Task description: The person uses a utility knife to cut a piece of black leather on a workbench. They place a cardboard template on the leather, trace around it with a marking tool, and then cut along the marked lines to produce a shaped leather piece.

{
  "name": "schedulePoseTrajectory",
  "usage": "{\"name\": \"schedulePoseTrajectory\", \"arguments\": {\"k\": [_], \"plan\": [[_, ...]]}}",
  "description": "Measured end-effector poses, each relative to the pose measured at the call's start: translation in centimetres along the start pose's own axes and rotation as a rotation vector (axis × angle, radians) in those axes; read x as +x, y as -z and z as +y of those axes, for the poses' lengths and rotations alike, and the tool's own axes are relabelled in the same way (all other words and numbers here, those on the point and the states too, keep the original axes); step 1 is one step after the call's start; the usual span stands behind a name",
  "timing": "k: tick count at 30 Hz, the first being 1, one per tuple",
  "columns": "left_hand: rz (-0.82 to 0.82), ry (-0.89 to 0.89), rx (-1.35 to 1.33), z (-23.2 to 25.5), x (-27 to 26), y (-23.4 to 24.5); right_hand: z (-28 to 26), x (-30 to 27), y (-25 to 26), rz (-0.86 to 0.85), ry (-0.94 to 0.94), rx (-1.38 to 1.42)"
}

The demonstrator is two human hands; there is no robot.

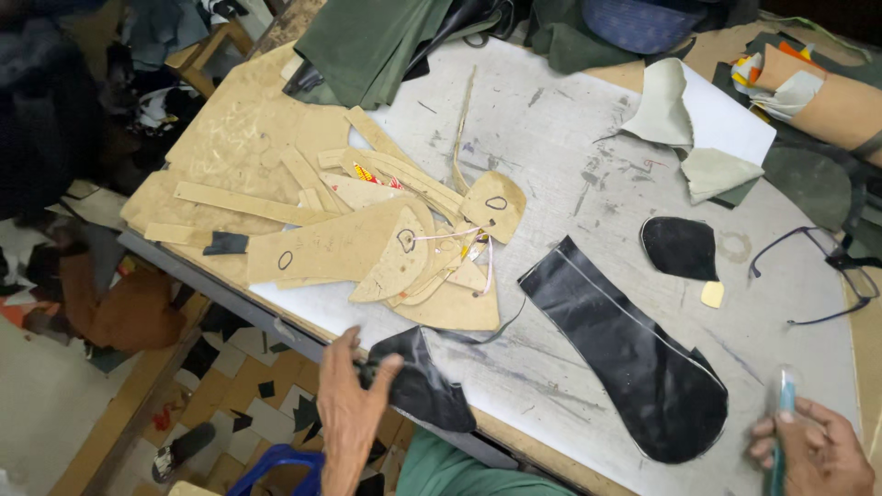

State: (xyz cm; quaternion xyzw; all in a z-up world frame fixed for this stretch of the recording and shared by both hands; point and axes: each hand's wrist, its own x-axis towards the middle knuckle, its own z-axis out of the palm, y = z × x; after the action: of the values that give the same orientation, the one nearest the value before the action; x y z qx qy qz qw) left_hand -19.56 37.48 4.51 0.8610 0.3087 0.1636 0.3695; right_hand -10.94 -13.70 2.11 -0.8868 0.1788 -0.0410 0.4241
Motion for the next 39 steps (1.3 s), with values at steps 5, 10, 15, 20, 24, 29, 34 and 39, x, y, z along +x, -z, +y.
{"name": "schedulePoseTrajectory", "arguments": {"k": [5,10,15,20,24,29,34,39], "plan": [[-0.390,-0.049,-0.075,-1.8,-5.4,-0.5,4.9,-3.1,0.4,0.085,-0.028,0.089],[-0.741,-0.137,0.353,-4.0,-6.9,2.1,2.4,-4.4,0.7,0.015,-0.025,0.286],[-0.823,-0.124,0.205,-2.7,-7.5,0.2,-0.7,-4.4,-0.7,-0.007,-0.211,0.172],[-0.573,-0.334,-0.125,4.5,-2.3,-6.8,-3.7,-3.4,-2.4,-0.006,0.031,-0.080],[-0.263,-0.663,-0.022,8.9,2.6,-16.5,-4.6,-2.0,-2.6,-0.192,-0.124,-0.187],[-0.360,-0.451,-0.025,12.6,3.7,-18.1,-3.8,-2.8,-2.7,-0.137,0.179,-0.111],[-0.843,-0.048,-0.134,15.9,4.0,-13.6,-4.3,-7.3,-1.0,-0.330,-0.327,0.388],[-0.724,-0.249,0.015,17.5,7.7,-11.5,-6.0,-12.9,-2.1,-0.402,-0.404,0.273]]}}
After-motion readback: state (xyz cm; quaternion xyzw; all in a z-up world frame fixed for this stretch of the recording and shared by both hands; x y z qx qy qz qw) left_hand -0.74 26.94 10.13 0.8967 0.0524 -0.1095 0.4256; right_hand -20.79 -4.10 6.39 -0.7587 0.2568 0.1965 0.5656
